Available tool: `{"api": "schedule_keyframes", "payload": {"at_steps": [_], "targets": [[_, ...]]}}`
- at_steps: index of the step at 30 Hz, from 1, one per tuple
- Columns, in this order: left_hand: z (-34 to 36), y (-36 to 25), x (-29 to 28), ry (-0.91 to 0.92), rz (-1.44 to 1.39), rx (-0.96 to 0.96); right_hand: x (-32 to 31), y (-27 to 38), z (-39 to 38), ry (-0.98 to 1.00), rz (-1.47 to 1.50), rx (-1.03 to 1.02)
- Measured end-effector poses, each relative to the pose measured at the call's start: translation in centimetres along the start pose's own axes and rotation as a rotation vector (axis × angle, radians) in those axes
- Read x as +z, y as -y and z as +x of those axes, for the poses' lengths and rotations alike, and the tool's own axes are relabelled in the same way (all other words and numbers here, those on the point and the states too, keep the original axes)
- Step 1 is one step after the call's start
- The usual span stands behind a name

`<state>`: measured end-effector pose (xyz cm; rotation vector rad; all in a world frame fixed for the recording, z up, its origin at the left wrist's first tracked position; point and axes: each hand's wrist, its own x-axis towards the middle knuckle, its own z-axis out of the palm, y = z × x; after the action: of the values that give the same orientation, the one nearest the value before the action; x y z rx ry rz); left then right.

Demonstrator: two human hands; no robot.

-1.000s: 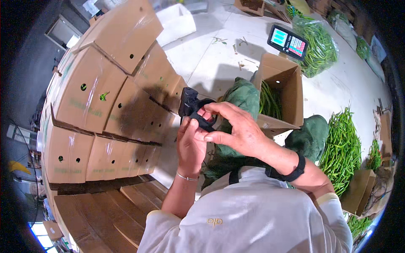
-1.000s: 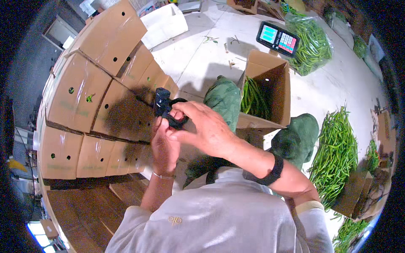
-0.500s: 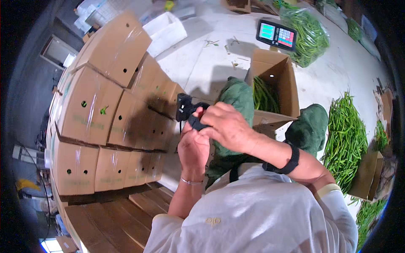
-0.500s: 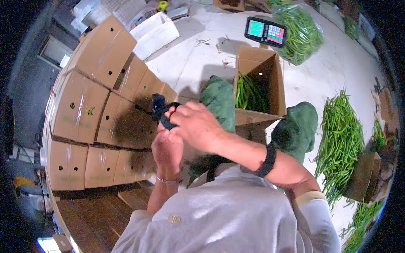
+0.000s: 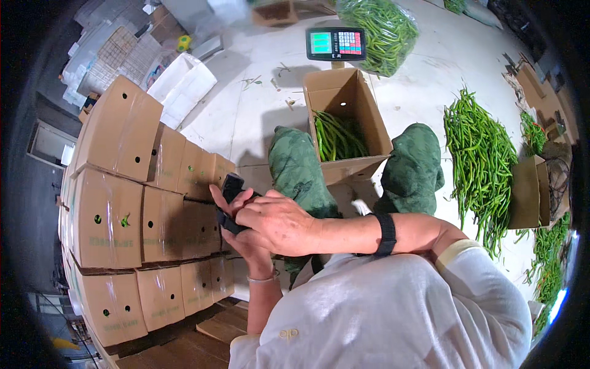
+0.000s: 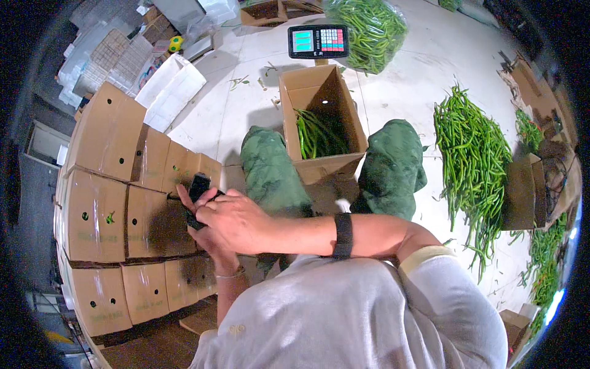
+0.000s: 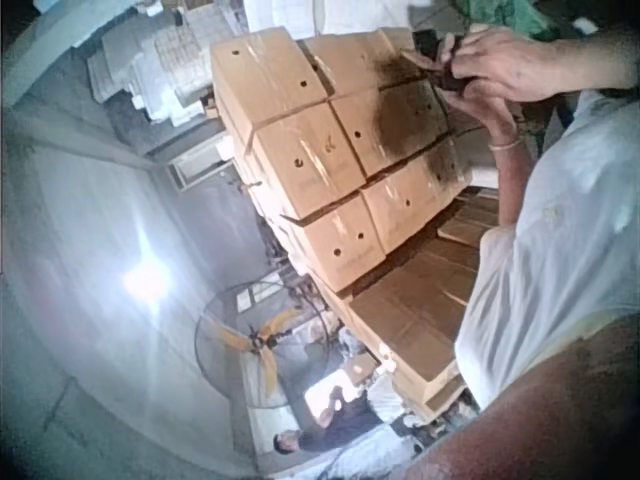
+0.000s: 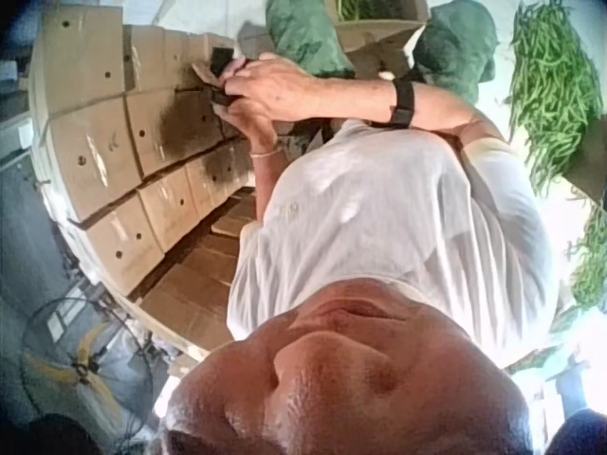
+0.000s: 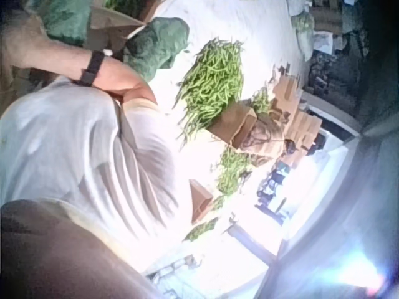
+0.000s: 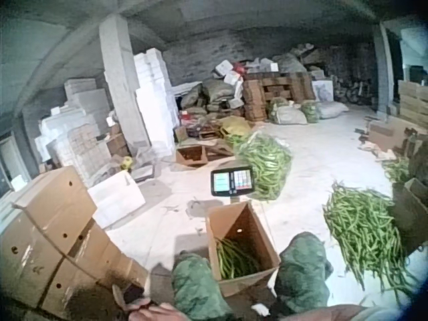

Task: Sorting green beans from a pile on the floor into cardboard boxes and checking their weight on a digital scale.

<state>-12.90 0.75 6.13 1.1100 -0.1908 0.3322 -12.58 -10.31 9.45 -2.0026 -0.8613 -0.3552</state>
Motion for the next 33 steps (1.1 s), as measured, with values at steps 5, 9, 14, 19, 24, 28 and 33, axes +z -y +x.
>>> {"api": "schedule_keyframes", "payload": {"at_steps": [5,9,14,19,24,28,33], "targets": [[1.1,-1.7,-0.9,0.029,-0.193,-0.135,-0.9,0.7,0.1,-0.018,0.059,0.058],[1.2,-2.0,0.5,0.081,-0.261,-0.119,-0.3,0.6,0.0,-0.086,0.094,0.042],[1.7,-1.5,1.0,0.259,-0.327,-0.086,-1.3,0.9,0.0,-0.062,0.031,0.061],[5.7,2.3,-1.7,0.473,-0.73,-0.162,-1.3,1.2,-0.1,-0.074,-0.027,0.132],[5.6,2.8,1.4,0.131,-0.401,-0.165,-1.5,1.0,-0.4,-0.145,-0.027,0.162],[5.9,2.6,4.1,0.103,-0.008,-0.144,-2.1,0.4,-0.3,-0.153,-0.003,0.263],[8.1,2.9,4.9,-0.201,0.152,-0.275,-1.4,0.0,-0.6,-0.075,0.031,0.37]]}}
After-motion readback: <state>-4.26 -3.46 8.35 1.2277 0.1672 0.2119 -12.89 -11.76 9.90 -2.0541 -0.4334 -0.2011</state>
